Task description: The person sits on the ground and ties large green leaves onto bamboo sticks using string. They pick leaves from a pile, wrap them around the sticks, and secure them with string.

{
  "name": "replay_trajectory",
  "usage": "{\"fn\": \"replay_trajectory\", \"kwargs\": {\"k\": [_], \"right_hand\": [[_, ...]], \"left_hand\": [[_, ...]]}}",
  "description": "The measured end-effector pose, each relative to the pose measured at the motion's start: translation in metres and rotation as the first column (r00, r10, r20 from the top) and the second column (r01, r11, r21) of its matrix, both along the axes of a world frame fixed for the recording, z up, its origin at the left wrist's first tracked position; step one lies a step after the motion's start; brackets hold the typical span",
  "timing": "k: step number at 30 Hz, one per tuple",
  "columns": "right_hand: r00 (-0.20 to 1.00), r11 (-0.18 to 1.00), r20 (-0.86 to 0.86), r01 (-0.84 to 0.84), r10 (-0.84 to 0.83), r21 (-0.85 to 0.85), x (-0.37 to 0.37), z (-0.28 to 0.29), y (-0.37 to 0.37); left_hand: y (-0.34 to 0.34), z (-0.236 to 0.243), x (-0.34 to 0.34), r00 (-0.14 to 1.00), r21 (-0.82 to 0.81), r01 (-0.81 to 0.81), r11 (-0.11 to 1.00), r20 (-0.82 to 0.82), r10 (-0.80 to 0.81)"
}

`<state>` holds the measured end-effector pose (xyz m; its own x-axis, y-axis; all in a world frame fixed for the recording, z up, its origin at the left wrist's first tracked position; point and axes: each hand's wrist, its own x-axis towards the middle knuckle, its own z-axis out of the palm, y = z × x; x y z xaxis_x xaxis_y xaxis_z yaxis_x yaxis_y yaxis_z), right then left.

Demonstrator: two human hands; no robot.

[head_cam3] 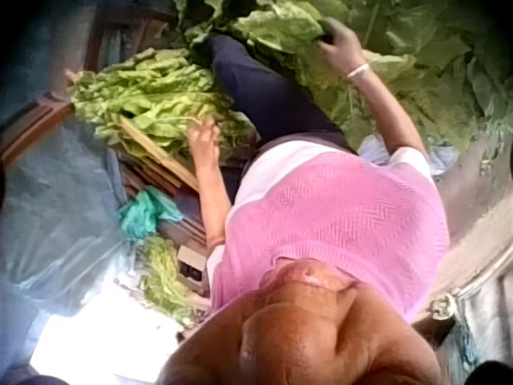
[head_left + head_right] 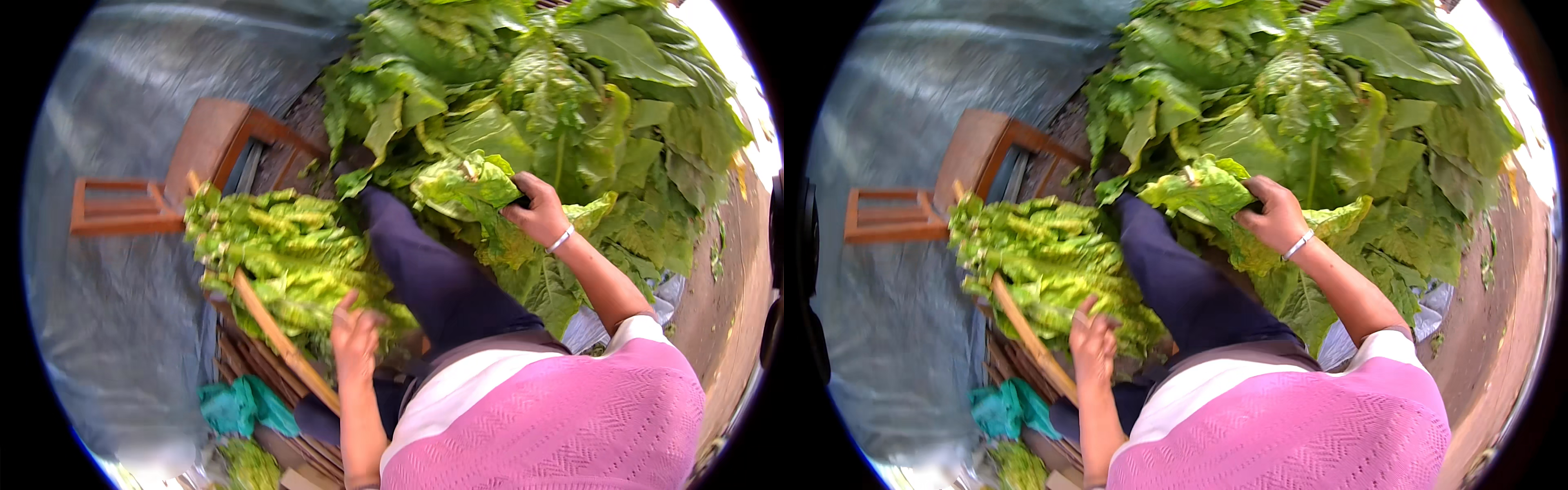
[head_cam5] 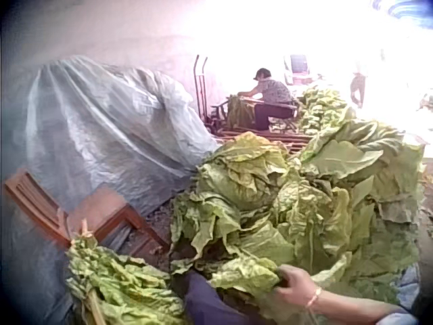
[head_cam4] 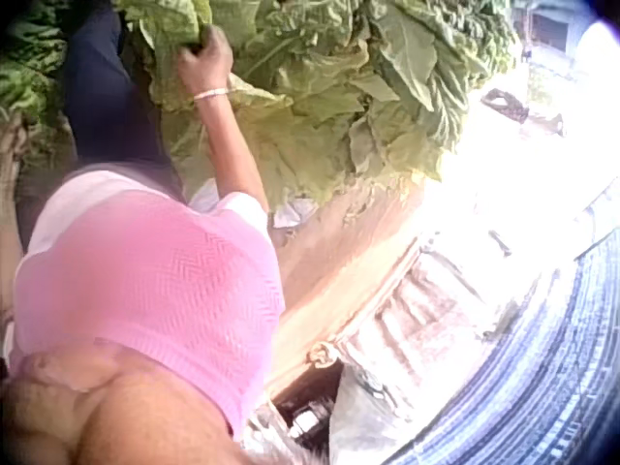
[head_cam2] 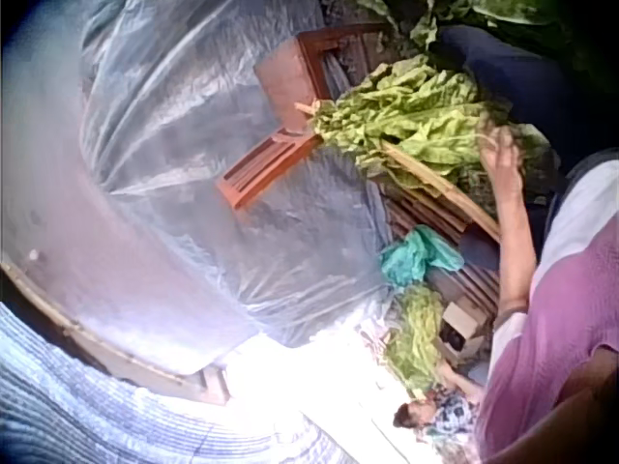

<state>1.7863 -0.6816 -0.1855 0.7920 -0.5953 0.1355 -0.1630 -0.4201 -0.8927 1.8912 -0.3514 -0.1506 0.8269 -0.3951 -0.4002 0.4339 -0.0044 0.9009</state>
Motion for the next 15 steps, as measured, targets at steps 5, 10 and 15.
{"fn": "replay_trajectory", "kwargs": {"k": [5,10,15], "right_hand": [[0.888,0.83,-0.08,-0.453,0.453,-0.326,0.042,0.068,0.131],[0.805,0.717,-0.022,-0.539,0.592,-0.442,0.055,0.081,0.14],[0.674,0.623,-0.185,-0.735,0.716,-0.267,0.08,0.019,0.165]], "left_hand": [[-0.037,0.013,0.002,0.975,-0.292,-0.14,0.946,0.123,0.183],[0.001,0.007,0.006,0.906,-0.224,-0.382,0.896,0.098,0.411],[0.002,0.003,0.008,0.898,-0.161,-0.323,0.933,0.26,0.356]]}}
